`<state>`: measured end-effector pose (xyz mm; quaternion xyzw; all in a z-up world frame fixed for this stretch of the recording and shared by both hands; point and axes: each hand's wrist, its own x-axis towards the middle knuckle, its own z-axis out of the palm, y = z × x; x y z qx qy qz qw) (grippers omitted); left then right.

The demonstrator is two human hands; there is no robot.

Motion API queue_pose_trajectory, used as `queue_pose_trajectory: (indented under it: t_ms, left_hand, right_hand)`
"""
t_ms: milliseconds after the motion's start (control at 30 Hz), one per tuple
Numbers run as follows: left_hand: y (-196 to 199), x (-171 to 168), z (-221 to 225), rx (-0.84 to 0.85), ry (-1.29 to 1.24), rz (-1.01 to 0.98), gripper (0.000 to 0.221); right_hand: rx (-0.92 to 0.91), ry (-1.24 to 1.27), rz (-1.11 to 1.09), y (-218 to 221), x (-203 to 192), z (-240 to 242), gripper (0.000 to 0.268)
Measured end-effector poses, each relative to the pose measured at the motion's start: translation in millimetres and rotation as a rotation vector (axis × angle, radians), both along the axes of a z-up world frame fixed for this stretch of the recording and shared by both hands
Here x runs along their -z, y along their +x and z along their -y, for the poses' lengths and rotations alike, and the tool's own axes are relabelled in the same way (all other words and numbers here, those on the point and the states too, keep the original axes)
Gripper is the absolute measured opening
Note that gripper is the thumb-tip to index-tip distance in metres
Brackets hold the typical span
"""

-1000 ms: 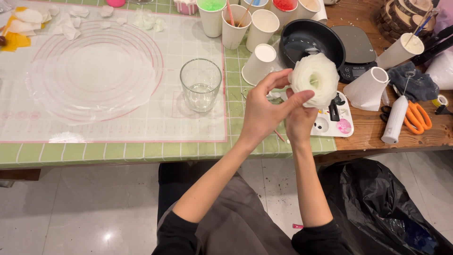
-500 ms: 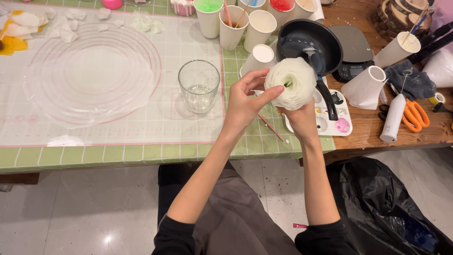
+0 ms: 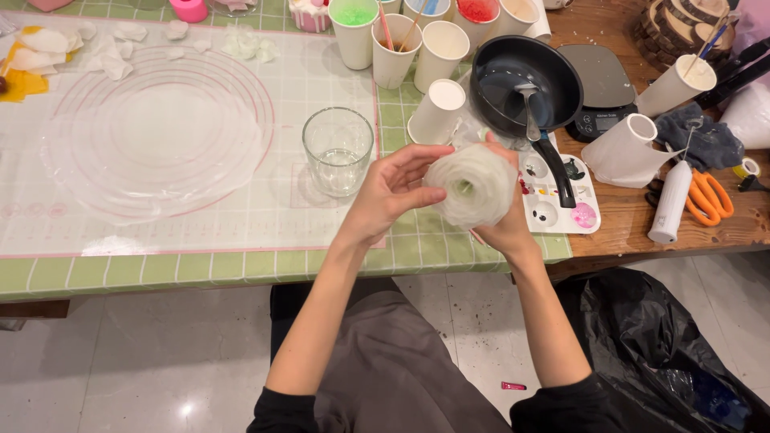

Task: The recorder is assembling a decorative flower by attaching individual wax petals to a central stem.

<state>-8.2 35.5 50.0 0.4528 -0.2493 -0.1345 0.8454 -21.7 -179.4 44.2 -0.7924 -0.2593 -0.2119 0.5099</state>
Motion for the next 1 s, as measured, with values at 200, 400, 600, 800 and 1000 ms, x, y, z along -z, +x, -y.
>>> queue_pose_trajectory:
  t_ms: [200, 400, 600, 800, 1000]
  left_hand:
    - [8, 7, -13, 0.033, 0.057, 0.120, 0.051]
    - [10, 8, -12, 0.084, 0.076, 0.071, 0.049]
    - [9, 10, -10, 0.098, 0.071, 0.076, 0.047]
    - [13, 7, -9, 0.087, 0.109, 0.093, 0.048]
    - [17, 9, -6, 0.098, 0.117, 0.076, 0.048]
  right_hand:
    - [0.034, -0.303, 0.215, -3, -6, 3, 0.067]
    - [0.051, -0.391, 0.265, -1, 0, 7, 0.065]
    - [0.019, -0.370, 0.301, 0, 2, 10, 0.067]
    - [0.015, -0.401, 0.289, 1, 1, 10, 0.065]
    - [-0.011, -0.341, 0.215, 5, 7, 11, 0.063]
